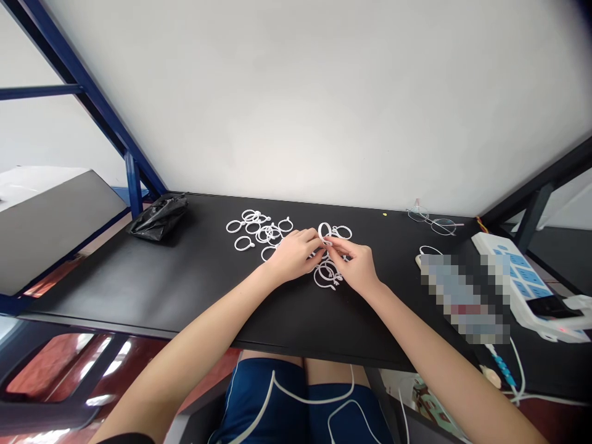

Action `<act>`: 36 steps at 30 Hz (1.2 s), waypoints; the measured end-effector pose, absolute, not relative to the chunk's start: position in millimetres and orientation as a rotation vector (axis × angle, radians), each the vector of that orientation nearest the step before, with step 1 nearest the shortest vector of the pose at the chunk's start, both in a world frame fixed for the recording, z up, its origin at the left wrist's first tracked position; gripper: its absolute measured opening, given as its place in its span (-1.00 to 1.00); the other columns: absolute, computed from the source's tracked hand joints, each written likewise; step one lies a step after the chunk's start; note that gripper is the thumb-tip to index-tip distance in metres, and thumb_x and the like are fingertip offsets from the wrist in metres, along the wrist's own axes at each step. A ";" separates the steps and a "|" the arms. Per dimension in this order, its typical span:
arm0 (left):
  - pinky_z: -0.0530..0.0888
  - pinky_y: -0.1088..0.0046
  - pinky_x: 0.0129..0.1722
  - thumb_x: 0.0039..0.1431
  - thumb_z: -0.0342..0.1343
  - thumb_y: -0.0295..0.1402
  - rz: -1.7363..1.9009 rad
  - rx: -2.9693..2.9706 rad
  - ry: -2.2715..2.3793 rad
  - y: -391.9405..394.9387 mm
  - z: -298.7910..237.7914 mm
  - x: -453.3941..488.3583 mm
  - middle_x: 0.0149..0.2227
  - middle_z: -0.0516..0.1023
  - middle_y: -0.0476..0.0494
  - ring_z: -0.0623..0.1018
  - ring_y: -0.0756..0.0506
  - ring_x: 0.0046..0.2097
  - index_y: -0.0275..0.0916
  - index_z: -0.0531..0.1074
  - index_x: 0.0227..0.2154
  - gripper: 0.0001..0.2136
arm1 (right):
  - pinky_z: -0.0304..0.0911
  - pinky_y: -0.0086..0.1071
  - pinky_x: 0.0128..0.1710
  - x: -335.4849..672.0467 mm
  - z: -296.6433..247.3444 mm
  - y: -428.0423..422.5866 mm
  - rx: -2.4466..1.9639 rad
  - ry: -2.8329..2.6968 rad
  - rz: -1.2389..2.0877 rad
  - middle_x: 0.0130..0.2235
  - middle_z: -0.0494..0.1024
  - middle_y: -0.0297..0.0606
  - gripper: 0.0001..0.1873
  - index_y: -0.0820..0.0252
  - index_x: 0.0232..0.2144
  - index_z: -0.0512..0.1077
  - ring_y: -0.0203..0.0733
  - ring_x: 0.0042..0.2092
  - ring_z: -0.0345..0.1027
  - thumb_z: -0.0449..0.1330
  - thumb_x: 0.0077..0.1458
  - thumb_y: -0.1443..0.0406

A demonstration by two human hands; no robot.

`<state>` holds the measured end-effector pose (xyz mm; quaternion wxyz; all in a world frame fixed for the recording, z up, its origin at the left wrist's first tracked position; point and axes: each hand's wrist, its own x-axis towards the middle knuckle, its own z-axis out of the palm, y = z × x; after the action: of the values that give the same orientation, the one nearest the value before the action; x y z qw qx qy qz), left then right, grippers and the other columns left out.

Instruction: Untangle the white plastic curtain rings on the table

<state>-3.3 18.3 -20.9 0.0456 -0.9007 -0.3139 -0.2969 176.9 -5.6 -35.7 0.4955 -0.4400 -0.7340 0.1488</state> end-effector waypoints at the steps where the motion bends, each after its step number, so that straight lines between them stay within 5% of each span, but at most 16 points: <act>1: 0.35 0.42 -0.34 0.29 -0.05 -0.38 -0.930 -2.733 -0.971 19.0 -21.1 -3.1 -0.30 0.48 -0.12 0.47 -0.05 -0.31 -0.28 0.42 -0.31 -0.84 | 0.55 -0.31 -0.26 177.1 -35.0 -5.9 -1.076 -1.768 0.357 -0.22 0.66 -0.19 -0.77 0.17 -0.15 0.55 -0.07 -0.26 0.59 0.19 0.14 0.32; 4: 0.36 0.41 -0.32 0.30 -0.07 -0.40 -1.055 -2.668 -1.029 20.4 -21.0 -2.9 -0.33 0.49 -0.12 0.49 -0.05 -0.31 -0.27 0.40 -0.36 -0.82 | 0.53 -0.32 -0.27 177.9 -32.8 -6.6 -1.094 -1.744 0.358 -0.26 0.66 -0.21 -0.78 0.17 -0.16 0.55 -0.10 -0.28 0.59 0.18 0.13 0.33; 8: 0.40 0.40 -0.29 0.34 -0.14 -0.40 -1.256 -2.589 -1.113 18.4 -17.0 -4.4 -0.28 0.51 -0.16 0.50 -0.05 -0.30 -0.29 0.37 -0.17 -0.81 | 0.50 -0.36 -0.37 177.6 -32.3 -6.9 -1.086 -1.777 0.348 -0.34 0.66 -0.26 -0.81 0.15 -0.20 0.56 -0.18 -0.40 0.56 0.20 0.13 0.32; 17: 0.47 0.30 -0.14 0.31 -0.03 -0.20 -1.163 -2.770 -1.022 15.6 -14.5 -4.1 -0.01 0.43 -0.32 0.51 -0.17 -0.08 -0.30 0.23 0.05 -0.65 | 0.51 -0.34 -0.31 176.3 -34.1 -8.4 -1.030 -1.894 0.351 -0.20 0.65 -0.26 -0.77 0.09 -0.15 0.51 -0.16 -0.30 0.58 0.11 0.18 0.35; 27: 0.45 0.42 -0.32 0.29 -0.01 -0.15 -1.193 -2.777 -1.101 20.5 -19.6 -6.4 -0.23 0.46 -0.16 0.53 -0.09 -0.23 -0.26 0.25 -0.16 -0.74 | 0.51 -0.35 -0.32 174.0 -33.1 -10.2 -1.026 -1.883 0.384 -0.21 0.65 -0.26 -0.77 0.09 -0.10 0.41 -0.13 -0.24 0.58 0.13 0.17 0.33; 36: 0.41 0.47 -0.38 0.23 0.06 -0.07 -1.212 -2.978 -1.129 19.3 -15.0 -9.8 -0.33 0.43 -0.08 0.46 -0.03 -0.35 -0.25 0.27 -0.06 -0.61 | 0.48 -0.40 -0.35 177.6 -32.0 -10.0 -0.995 -1.869 0.256 -0.26 0.65 -0.30 -0.82 0.08 -0.18 0.50 -0.17 -0.29 0.58 0.14 0.19 0.33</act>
<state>-9.8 19.3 -15.0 -0.1326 -0.8662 -0.3285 -0.3525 177.6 -10.0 -32.0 0.4831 -0.4085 -0.7672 0.1049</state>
